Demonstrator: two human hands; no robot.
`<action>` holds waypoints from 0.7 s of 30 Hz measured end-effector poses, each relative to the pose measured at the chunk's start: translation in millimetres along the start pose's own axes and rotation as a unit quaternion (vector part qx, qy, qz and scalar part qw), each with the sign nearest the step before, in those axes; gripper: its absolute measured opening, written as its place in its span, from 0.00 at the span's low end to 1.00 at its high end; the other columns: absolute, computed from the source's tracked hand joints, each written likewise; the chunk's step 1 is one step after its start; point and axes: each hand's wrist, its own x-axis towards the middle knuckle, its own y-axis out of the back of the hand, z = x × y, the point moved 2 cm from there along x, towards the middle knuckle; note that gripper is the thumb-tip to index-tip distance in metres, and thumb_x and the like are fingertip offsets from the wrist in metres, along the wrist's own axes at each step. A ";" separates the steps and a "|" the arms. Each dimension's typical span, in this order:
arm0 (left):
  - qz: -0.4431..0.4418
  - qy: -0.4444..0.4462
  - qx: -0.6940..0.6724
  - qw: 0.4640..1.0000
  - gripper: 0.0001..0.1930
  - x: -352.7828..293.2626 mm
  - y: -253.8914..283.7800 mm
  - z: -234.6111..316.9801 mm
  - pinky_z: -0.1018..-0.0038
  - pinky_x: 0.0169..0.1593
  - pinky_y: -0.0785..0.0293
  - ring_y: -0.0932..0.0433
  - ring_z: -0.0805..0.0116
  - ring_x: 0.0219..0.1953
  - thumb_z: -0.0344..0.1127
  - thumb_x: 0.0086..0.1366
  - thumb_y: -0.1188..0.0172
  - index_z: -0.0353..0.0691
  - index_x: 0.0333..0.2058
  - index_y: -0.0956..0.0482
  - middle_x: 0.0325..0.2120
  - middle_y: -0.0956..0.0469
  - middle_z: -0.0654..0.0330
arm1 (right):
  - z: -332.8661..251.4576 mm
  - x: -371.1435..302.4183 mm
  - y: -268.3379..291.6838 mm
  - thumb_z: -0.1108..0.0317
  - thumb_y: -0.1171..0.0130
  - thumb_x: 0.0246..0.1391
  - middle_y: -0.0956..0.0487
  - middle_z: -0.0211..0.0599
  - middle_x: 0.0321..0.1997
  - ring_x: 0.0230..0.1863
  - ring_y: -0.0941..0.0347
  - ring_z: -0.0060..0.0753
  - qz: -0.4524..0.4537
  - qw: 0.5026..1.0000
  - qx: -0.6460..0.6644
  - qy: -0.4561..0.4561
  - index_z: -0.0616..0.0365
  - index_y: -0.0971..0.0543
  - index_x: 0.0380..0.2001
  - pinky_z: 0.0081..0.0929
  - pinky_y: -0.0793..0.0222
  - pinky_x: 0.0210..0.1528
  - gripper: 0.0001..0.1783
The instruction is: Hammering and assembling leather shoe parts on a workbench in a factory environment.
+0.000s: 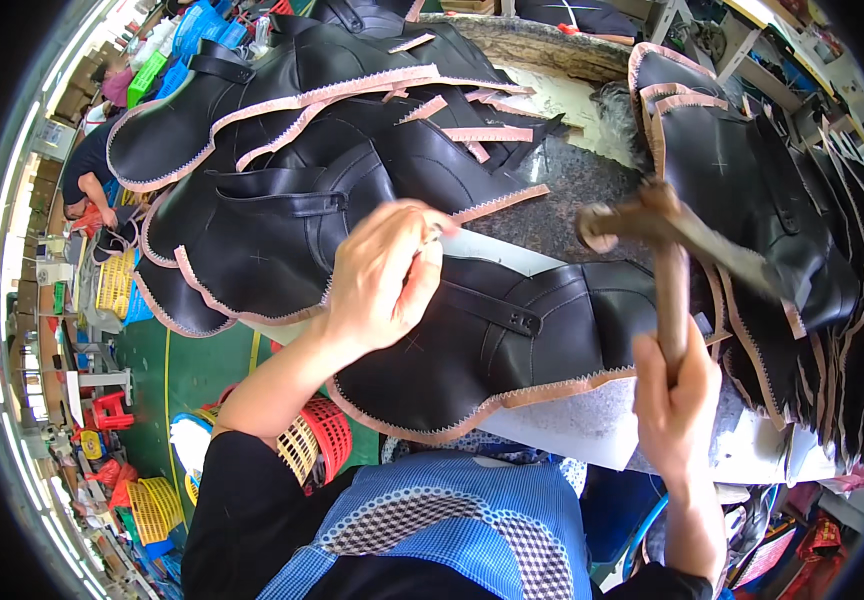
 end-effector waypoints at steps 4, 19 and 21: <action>-0.128 -0.080 -0.004 0.989 0.07 -8.9 -0.3 -8.6 0.48 0.69 0.40 0.22 0.58 0.49 0.24 0.50 0.37 0.38 0.24 0.28 0.29 0.23 0.58 | -14.0 25.3 -28.9 0.80 0.34 0.51 0.32 0.25 0.28 0.22 0.29 0.18 -0.083 0.995 0.052 -0.020 0.61 0.25 0.50 0.19 0.33 0.24 0.22; 0.005 -0.062 -0.032 0.998 0.16 -42.2 35.6 9.2 0.56 0.58 0.23 0.18 0.56 0.48 0.22 0.54 0.34 0.42 0.25 0.36 0.43 0.19 0.57 | -4.4 97.6 188.0 0.70 0.38 0.61 0.31 0.24 0.28 0.20 0.37 0.11 0.171 0.961 -0.209 0.055 0.58 0.25 0.41 0.13 0.42 0.21 0.08; 0.020 -0.006 0.012 1.000 0.11 -46.2 16.0 -16.1 0.58 0.64 0.30 0.20 0.54 0.53 0.26 0.55 0.34 0.38 0.30 0.30 0.47 0.20 0.55 | 55.1 138.9 220.0 0.68 0.40 0.63 0.30 0.26 0.30 0.24 0.33 0.14 0.174 0.961 -0.201 0.076 0.62 0.25 0.44 0.15 0.35 0.28 0.11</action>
